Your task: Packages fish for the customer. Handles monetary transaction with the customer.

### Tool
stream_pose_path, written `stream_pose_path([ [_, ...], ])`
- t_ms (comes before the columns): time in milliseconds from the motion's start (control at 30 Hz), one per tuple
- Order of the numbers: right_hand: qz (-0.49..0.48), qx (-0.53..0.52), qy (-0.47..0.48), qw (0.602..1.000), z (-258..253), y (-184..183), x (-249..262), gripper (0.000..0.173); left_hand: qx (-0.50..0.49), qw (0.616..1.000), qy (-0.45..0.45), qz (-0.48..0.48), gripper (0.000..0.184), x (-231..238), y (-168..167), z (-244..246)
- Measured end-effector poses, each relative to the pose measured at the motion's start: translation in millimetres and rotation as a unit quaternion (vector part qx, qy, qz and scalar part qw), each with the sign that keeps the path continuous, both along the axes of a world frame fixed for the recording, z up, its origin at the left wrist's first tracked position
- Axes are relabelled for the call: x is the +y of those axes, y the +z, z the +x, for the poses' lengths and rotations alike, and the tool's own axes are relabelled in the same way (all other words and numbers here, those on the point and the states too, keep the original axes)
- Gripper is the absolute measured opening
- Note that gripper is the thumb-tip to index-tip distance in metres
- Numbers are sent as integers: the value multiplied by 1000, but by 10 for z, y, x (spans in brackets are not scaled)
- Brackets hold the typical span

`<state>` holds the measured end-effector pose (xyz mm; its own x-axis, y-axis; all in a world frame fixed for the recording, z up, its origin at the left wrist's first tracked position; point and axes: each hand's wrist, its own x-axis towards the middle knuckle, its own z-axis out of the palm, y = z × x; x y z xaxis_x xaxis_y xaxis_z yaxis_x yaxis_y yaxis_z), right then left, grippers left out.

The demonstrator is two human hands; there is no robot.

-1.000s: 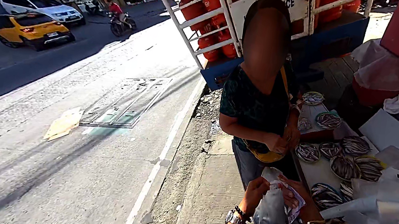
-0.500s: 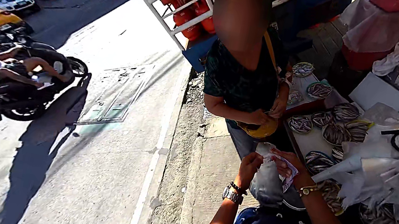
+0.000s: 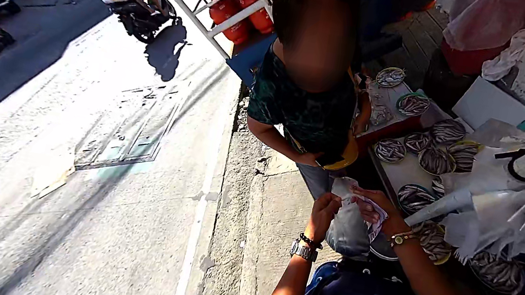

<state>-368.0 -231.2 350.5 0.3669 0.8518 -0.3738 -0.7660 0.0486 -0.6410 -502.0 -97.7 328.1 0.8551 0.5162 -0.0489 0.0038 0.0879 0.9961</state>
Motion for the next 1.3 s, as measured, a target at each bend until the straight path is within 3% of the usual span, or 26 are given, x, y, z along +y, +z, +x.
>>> stream_pose_path([
  [1300, -35, -10, 13, 999, -41, -83, 21, 29, 6, 1000, 3, -21, 25, 21, -81, -37],
])
